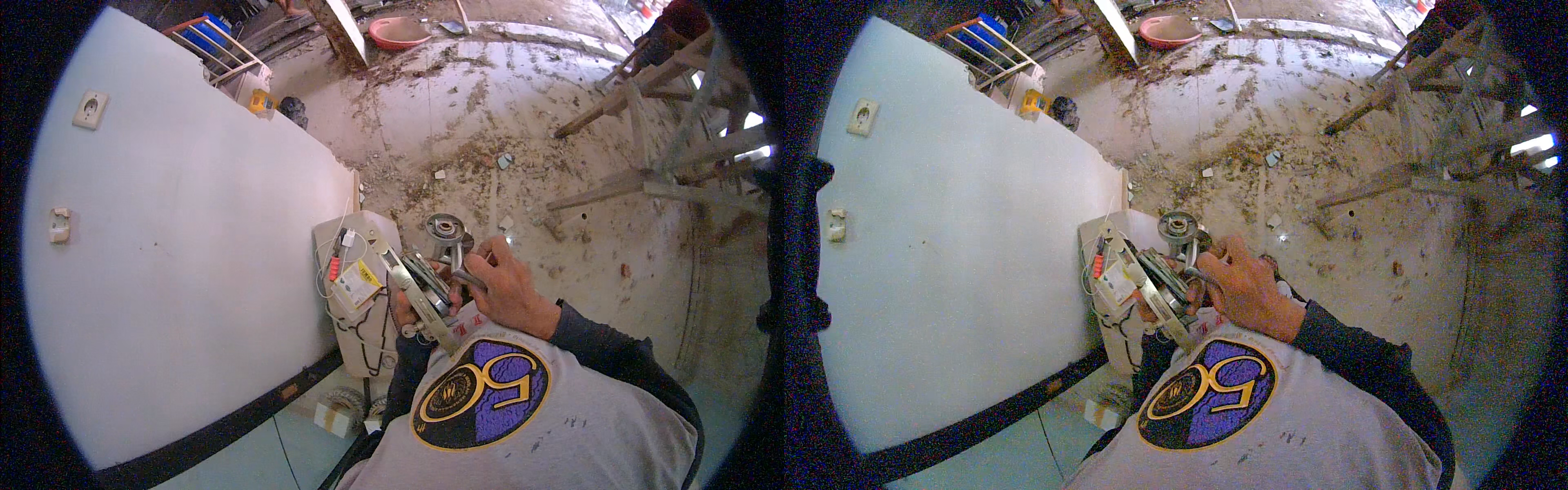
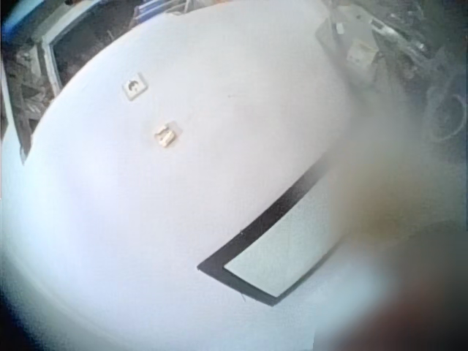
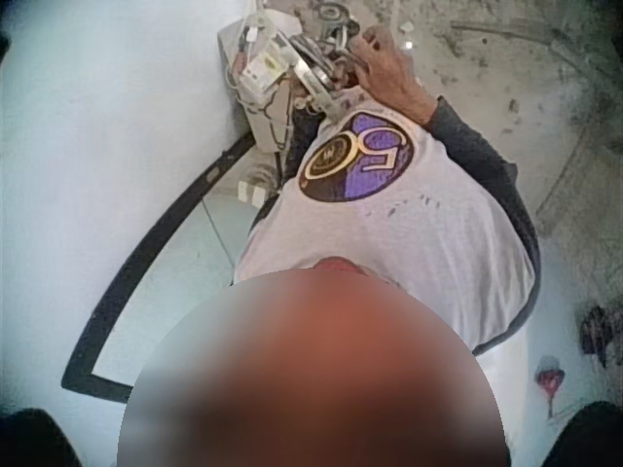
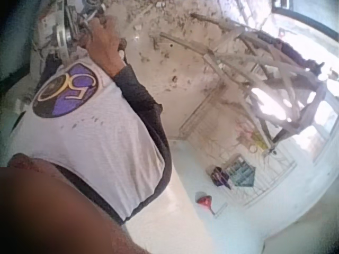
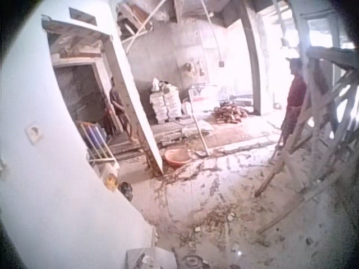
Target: The person assembles a metal bracket and cylindrical components on a small table. They pick up parts, align them, and use a screwdriver to tighten screws, then inspect the assembled unit.
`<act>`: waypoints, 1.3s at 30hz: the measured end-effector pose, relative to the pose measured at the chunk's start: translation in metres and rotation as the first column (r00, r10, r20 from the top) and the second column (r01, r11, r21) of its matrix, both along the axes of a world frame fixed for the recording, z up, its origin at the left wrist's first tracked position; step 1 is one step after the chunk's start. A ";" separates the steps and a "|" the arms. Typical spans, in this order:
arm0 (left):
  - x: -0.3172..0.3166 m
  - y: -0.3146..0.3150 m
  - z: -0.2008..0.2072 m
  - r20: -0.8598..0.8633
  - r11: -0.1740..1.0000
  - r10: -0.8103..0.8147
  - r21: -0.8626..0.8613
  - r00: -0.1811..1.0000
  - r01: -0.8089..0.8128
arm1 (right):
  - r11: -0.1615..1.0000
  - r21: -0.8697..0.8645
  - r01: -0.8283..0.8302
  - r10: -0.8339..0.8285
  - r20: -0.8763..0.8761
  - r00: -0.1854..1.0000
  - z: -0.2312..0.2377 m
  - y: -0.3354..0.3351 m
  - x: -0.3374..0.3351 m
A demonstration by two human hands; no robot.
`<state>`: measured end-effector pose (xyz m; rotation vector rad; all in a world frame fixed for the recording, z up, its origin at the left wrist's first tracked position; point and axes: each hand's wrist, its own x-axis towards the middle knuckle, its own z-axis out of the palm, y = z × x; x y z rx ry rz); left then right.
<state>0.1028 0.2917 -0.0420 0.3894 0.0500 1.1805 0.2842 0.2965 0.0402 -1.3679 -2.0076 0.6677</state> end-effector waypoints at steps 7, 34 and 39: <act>0.030 -0.007 -0.009 0.055 0.988 0.041 -0.154 0.998 -0.032 | 0.974 0.089 -0.209 0.201 0.096 0.975 -0.001 0.012 0.045; 0.056 0.012 -0.083 0.276 0.923 -0.378 0.033 0.884 0.384 | 0.457 -0.559 -0.692 -0.112 -0.808 0.579 -0.032 0.056 0.110; 0.047 0.018 -0.096 0.308 0.887 -0.454 0.065 0.836 0.457 | 0.533 -0.586 -0.610 -0.231 -0.794 0.562 -0.029 0.047 0.106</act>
